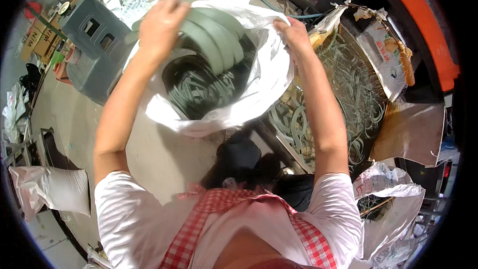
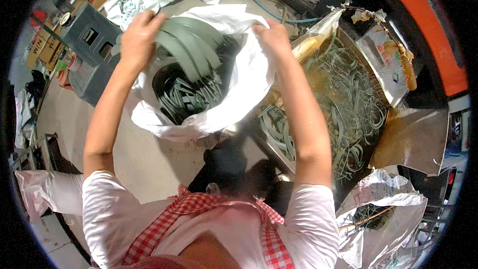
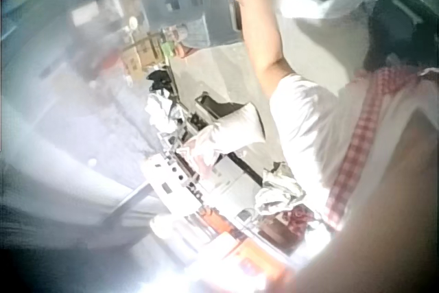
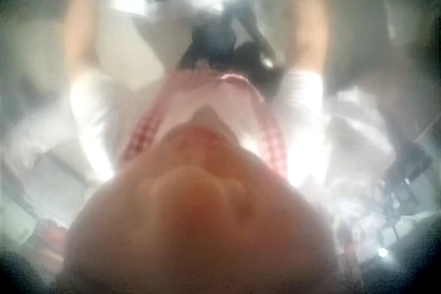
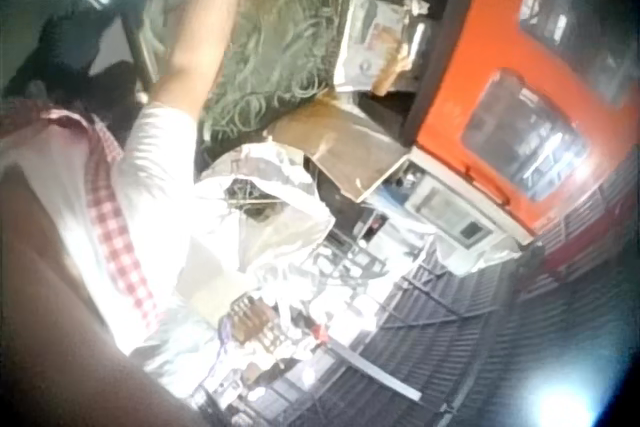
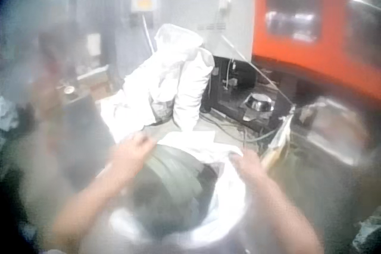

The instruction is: The person takes curved green plastic parts from a tray of water, wipes them with their hands to remove residue, and places them into a large white bag.

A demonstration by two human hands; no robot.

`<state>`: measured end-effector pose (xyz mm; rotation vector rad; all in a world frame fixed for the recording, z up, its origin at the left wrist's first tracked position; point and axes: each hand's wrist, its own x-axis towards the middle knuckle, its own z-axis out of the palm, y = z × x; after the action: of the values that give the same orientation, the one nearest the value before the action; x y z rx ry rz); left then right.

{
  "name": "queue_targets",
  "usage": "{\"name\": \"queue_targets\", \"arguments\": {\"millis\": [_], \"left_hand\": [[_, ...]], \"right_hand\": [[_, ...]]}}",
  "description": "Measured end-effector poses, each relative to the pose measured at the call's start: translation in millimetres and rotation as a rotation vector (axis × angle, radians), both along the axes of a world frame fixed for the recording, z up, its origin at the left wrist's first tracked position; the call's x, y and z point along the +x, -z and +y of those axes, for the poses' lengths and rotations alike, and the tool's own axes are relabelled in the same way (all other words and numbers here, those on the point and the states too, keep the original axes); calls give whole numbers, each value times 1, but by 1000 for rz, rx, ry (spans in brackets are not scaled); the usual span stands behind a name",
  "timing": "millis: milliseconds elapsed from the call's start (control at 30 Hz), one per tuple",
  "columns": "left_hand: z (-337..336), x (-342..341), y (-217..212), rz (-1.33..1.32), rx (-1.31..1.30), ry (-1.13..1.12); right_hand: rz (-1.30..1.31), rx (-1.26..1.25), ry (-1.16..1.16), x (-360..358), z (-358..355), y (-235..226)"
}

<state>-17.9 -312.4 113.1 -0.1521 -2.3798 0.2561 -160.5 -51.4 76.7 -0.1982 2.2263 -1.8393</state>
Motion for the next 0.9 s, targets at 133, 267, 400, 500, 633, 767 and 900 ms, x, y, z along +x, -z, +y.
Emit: {"name": "queue_targets", "arguments": {"millis": [133, 267, 400, 500, 633, 767, 900], "left_hand": [[64, -39, 19, -109, -208, 163], [116, -83, 41, -647, -223, 211], [143, -134, 72, -1055, -204, 89], [152, -169, 102, -1102, -186, 105], [134, -214, 150, -900, -202, 224], [74, -203, 182, -729, -264, 237], [64, -196, 212, -614, -390, 200]], "right_hand": [[30, -206, -75, -31, -3, 1], [81, -293, -54, -28, -16, -29], [95, -349, -45, -12, -23, -55], [144, -243, 37, -11, -8, -59], [415, -189, -81, -18, 47, -41], [504, 58, 15, 8, 147, -38], [306, 602, 69, 20, 235, 94]]}}
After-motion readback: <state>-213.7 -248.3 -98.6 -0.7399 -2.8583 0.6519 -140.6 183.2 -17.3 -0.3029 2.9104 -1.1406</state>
